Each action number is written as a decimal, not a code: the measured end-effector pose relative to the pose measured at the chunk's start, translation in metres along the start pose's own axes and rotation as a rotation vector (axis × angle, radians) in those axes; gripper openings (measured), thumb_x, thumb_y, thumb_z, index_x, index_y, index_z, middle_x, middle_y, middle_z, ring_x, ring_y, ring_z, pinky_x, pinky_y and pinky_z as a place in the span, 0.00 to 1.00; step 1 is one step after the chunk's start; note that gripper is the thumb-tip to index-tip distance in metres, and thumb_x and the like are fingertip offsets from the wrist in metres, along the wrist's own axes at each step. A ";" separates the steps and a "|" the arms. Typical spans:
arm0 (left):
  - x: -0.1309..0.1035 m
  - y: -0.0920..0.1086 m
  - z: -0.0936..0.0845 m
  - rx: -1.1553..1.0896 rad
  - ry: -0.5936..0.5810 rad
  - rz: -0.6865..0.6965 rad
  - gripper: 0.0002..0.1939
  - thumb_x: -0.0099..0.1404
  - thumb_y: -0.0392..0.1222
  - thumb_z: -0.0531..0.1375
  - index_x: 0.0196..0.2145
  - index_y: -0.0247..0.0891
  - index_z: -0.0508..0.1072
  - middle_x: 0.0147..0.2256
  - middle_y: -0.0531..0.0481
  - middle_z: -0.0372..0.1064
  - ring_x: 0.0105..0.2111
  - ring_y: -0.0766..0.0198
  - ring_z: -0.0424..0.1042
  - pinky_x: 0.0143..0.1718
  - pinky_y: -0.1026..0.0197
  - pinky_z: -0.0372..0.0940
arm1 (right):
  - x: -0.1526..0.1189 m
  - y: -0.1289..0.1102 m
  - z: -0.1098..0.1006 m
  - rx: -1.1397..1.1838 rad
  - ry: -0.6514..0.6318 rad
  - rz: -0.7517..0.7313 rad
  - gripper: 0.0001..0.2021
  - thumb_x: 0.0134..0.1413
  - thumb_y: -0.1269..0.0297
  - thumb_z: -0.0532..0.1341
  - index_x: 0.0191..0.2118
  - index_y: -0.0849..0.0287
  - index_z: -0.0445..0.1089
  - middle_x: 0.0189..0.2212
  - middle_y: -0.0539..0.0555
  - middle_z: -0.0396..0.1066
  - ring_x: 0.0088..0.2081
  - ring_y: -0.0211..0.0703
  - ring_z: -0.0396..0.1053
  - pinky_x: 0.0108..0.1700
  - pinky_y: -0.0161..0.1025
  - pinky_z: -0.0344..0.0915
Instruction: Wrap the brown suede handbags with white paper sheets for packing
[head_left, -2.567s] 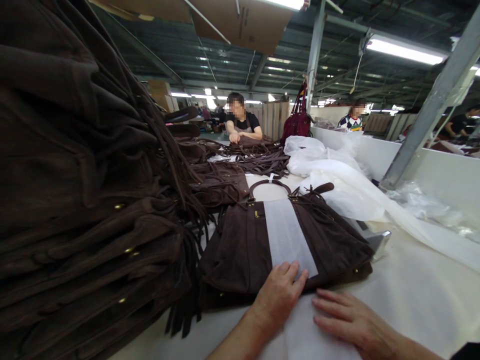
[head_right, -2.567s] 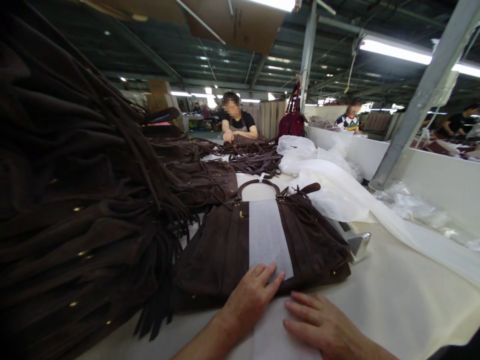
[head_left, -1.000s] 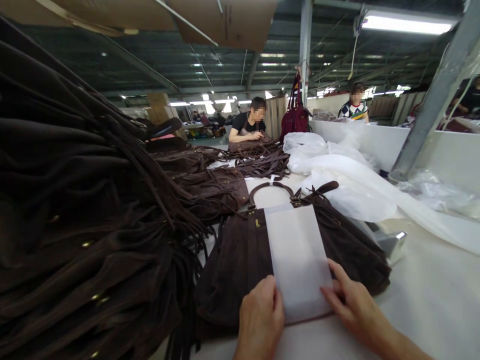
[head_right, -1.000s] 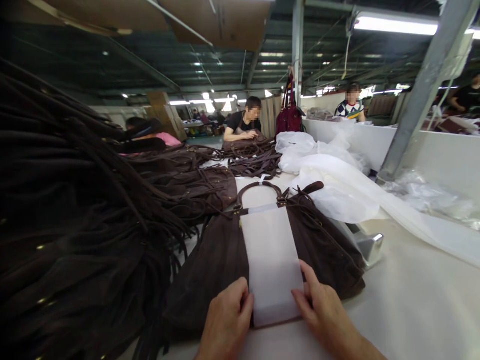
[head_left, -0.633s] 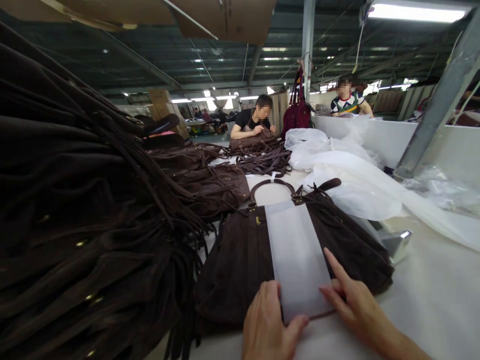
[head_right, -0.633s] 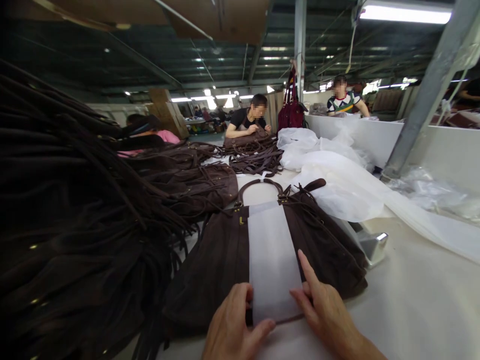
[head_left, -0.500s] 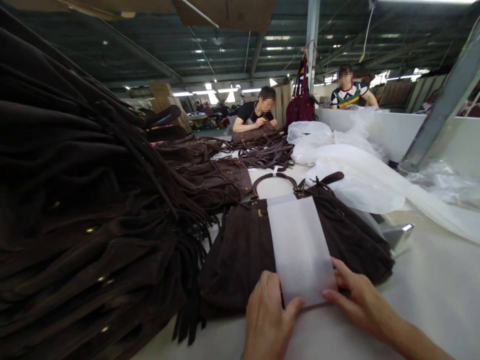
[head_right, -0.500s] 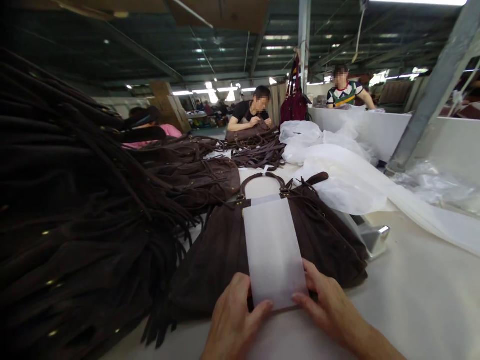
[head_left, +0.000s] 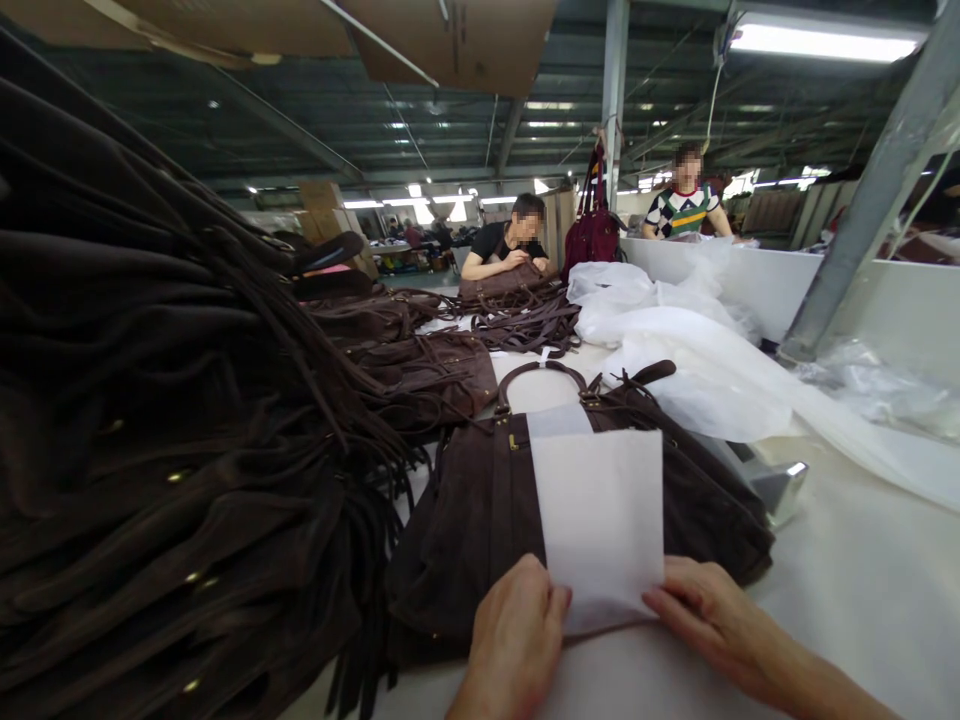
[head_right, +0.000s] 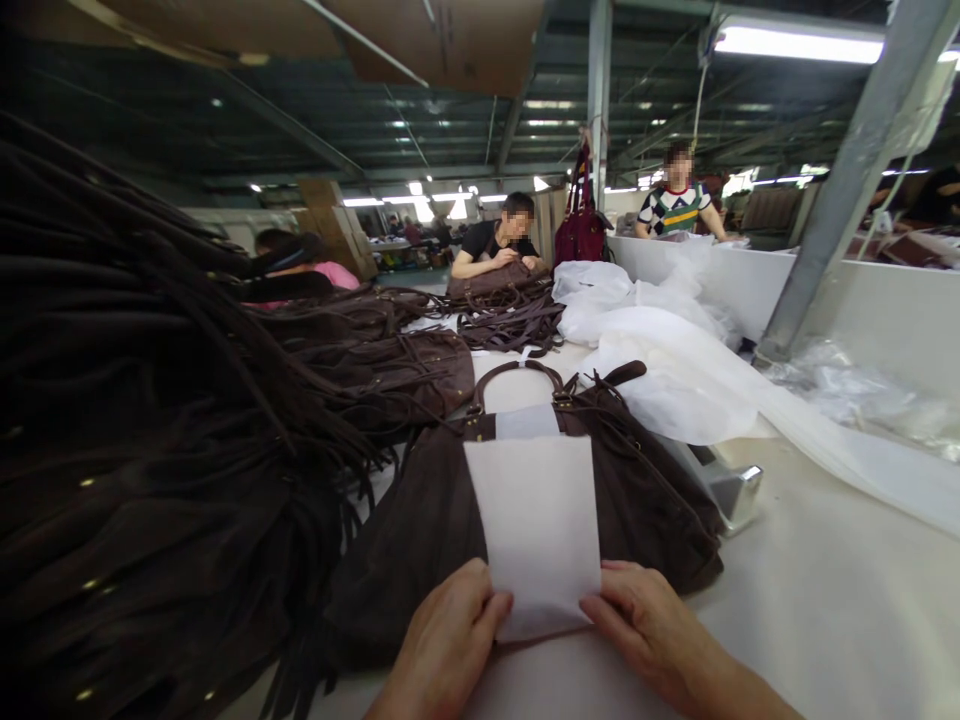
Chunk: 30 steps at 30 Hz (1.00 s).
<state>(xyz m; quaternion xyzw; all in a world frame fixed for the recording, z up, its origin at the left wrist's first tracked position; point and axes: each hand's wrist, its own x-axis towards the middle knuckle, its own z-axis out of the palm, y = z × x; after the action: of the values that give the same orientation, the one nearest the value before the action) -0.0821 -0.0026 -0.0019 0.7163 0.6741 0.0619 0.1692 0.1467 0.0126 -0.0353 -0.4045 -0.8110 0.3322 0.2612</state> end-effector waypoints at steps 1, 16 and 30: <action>0.003 0.001 0.002 0.000 0.010 -0.023 0.14 0.68 0.39 0.49 0.29 0.37 0.71 0.33 0.50 0.70 0.36 0.62 0.71 0.36 0.62 0.60 | 0.002 0.004 0.006 -0.031 0.032 0.030 0.18 0.66 0.59 0.49 0.29 0.59 0.67 0.27 0.49 0.68 0.32 0.38 0.67 0.36 0.33 0.60; 0.018 0.004 0.016 0.154 -0.012 -0.099 0.19 0.69 0.35 0.46 0.32 0.36 0.76 0.36 0.43 0.71 0.38 0.54 0.75 0.38 0.55 0.67 | 0.031 0.031 0.035 -0.458 0.195 0.100 0.10 0.55 0.70 0.52 0.43 0.57 0.65 0.23 0.48 0.71 0.24 0.41 0.70 0.26 0.34 0.56; 0.048 -0.001 0.044 0.324 0.090 0.457 0.22 0.66 0.38 0.50 0.57 0.36 0.64 0.64 0.41 0.52 0.64 0.52 0.51 0.64 0.48 0.51 | 0.054 0.001 0.008 -0.740 -0.125 0.197 0.10 0.58 0.71 0.56 0.38 0.52 0.74 0.31 0.53 0.76 0.34 0.50 0.75 0.32 0.36 0.63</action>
<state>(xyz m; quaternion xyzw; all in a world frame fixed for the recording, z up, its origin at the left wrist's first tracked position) -0.0647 0.0378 -0.0498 0.8640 0.5030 0.0219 0.0040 0.1129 0.0548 -0.0324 -0.5262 -0.8478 0.0645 0.0144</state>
